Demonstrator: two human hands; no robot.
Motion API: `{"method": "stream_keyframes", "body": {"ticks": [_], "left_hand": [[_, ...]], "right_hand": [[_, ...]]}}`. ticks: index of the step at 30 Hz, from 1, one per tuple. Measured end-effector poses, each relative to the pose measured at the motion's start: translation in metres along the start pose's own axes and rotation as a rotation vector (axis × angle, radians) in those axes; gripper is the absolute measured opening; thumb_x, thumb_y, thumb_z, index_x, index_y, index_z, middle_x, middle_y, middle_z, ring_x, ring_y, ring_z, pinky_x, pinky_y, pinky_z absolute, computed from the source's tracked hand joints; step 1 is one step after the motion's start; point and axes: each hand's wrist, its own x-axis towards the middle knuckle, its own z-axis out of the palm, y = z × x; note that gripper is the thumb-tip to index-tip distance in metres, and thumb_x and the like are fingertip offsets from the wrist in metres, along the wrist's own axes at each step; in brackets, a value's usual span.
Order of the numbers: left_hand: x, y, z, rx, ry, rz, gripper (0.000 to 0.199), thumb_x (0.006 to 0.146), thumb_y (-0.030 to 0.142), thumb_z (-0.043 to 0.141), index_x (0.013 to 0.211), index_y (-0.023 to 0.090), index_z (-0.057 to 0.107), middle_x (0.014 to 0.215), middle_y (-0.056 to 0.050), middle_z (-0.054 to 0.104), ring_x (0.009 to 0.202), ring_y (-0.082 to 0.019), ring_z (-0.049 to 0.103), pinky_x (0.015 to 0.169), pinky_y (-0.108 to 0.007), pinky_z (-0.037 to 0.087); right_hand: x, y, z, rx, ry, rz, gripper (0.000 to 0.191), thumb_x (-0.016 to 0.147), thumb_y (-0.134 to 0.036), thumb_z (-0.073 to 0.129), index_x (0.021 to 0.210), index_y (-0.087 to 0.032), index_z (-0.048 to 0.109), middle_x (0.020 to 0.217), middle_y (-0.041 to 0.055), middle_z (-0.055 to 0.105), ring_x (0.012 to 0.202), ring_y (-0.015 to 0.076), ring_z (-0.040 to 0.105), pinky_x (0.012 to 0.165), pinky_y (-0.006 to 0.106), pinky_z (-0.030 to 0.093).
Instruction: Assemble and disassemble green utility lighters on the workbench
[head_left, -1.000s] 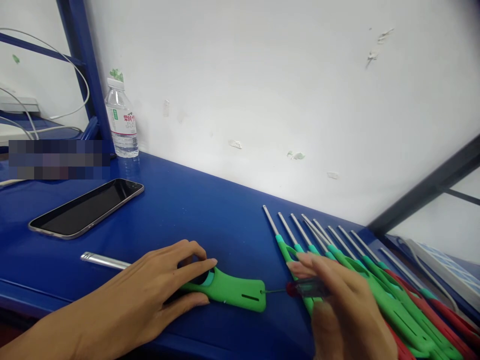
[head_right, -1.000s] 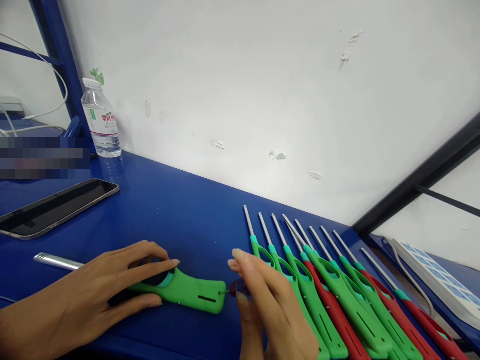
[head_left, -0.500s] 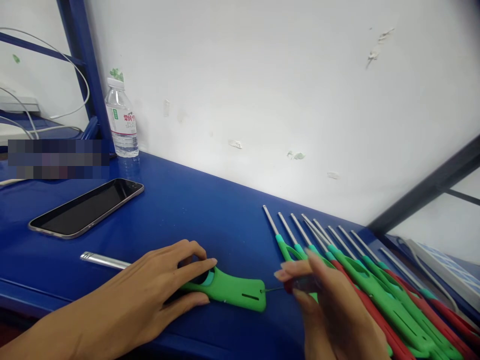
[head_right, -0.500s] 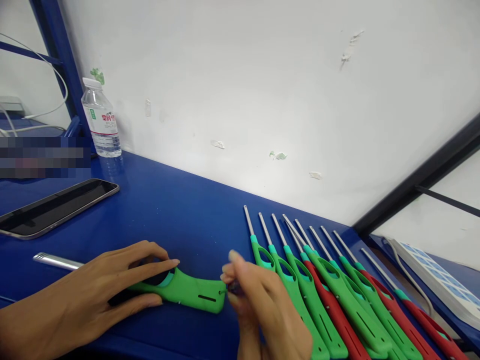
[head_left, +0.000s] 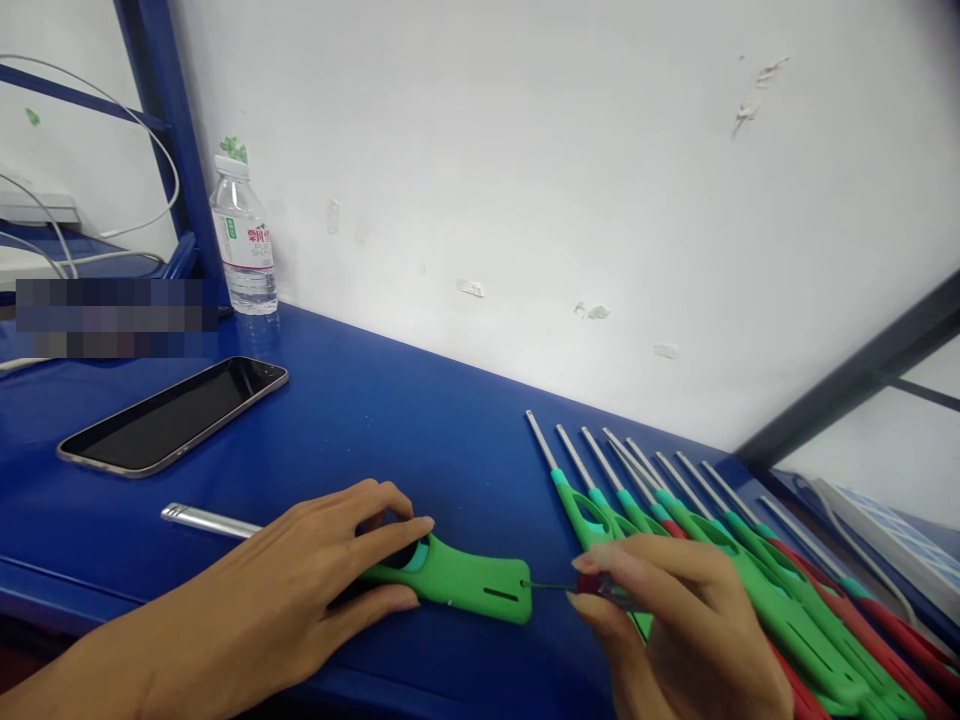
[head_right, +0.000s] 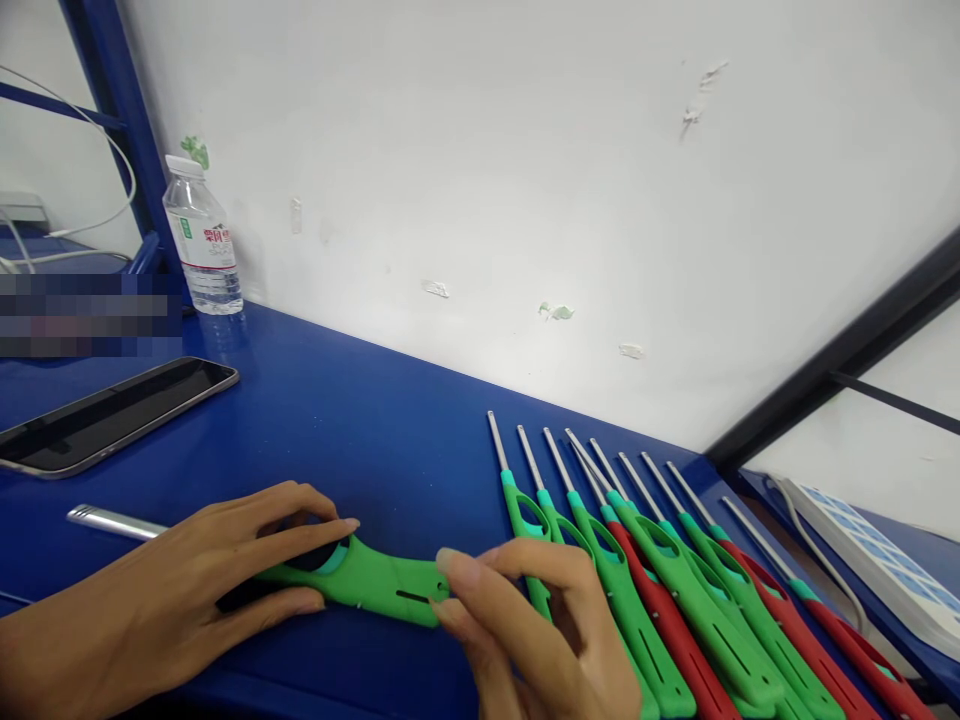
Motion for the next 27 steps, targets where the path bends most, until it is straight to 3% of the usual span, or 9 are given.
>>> {"method": "stream_keyframes", "body": {"ticks": [4,7,12,14,17,20,23,27], "left_hand": [[-0.001,0.0,0.0,-0.004,-0.006,-0.003,0.041,0.124,0.06,0.057,0.151,0.04,0.081,0.142,-0.003,0.083,0.122,-0.024,0.087,0.106,-0.033,0.073],[0.001,-0.001,0.0,0.004,0.001,0.0,0.043,0.124,0.061,0.058,0.155,0.042,0.079,0.141,-0.003,0.084,0.12,-0.024,0.087,0.104,-0.032,0.073],[0.003,0.0,0.0,0.014,0.015,0.012,0.044,0.126,0.06,0.054,0.156,0.041,0.079,0.14,-0.003,0.084,0.121,-0.024,0.087,0.105,-0.032,0.073],[0.003,0.0,0.0,0.011,0.01,0.011,0.046,0.126,0.062,0.051,0.154,0.04,0.08,0.14,-0.003,0.084,0.12,-0.024,0.087,0.104,-0.033,0.074],[0.002,0.0,-0.001,-0.002,-0.018,-0.006,0.046,0.125,0.064,0.052,0.151,0.039,0.081,0.141,-0.004,0.083,0.119,-0.025,0.088,0.102,-0.032,0.074],[0.002,0.0,-0.001,-0.009,-0.027,-0.017,0.046,0.124,0.065,0.055,0.151,0.04,0.082,0.142,-0.004,0.083,0.121,-0.025,0.088,0.103,-0.032,0.074],[0.002,-0.001,-0.001,-0.026,-0.007,-0.006,0.044,0.124,0.064,0.057,0.153,0.041,0.081,0.141,-0.004,0.084,0.12,-0.025,0.087,0.103,-0.032,0.074],[0.001,-0.001,0.0,-0.023,-0.005,0.006,0.042,0.123,0.061,0.06,0.154,0.041,0.081,0.141,-0.004,0.084,0.122,-0.025,0.086,0.107,-0.033,0.073]], "right_hand": [[-0.002,-0.008,0.005,-0.076,0.091,0.105,0.033,0.112,-0.01,0.074,0.133,-0.028,0.091,0.113,0.0051,0.084,0.088,0.0213,0.083,0.062,0.032,0.068],[-0.004,-0.011,0.007,-0.083,0.133,0.19,0.033,0.114,-0.009,0.072,0.134,-0.029,0.089,0.112,0.0014,0.087,0.089,0.0191,0.086,0.074,0.033,0.072],[-0.002,0.0,-0.004,-0.036,0.043,0.017,0.014,0.107,-0.021,0.09,0.121,-0.027,0.091,0.094,0.0015,0.083,0.071,0.0191,0.081,0.052,0.029,0.065],[-0.001,-0.005,-0.003,-0.109,0.067,0.061,0.013,0.115,-0.028,0.082,0.124,-0.027,0.092,0.097,0.0025,0.084,0.072,0.0188,0.082,0.055,0.03,0.065],[-0.001,-0.016,0.002,-0.167,0.105,0.204,0.024,0.118,-0.02,0.072,0.129,-0.03,0.091,0.1,-0.0001,0.087,0.077,0.0181,0.084,0.069,0.031,0.069],[-0.001,-0.013,-0.002,-0.118,0.106,0.196,0.021,0.112,-0.015,0.078,0.12,-0.03,0.091,0.091,-0.0019,0.086,0.072,0.017,0.081,0.065,0.028,0.068],[0.0,-0.001,-0.012,-0.111,0.032,0.161,0.01,0.112,-0.033,0.085,0.117,-0.027,0.09,0.091,0.0029,0.086,0.071,0.0212,0.082,0.058,0.031,0.069],[0.01,0.005,-0.006,-0.17,-0.008,0.204,0.035,0.11,-0.057,0.084,0.125,-0.026,0.088,0.104,0.0106,0.089,0.087,0.0303,0.088,0.073,0.044,0.077]]}}
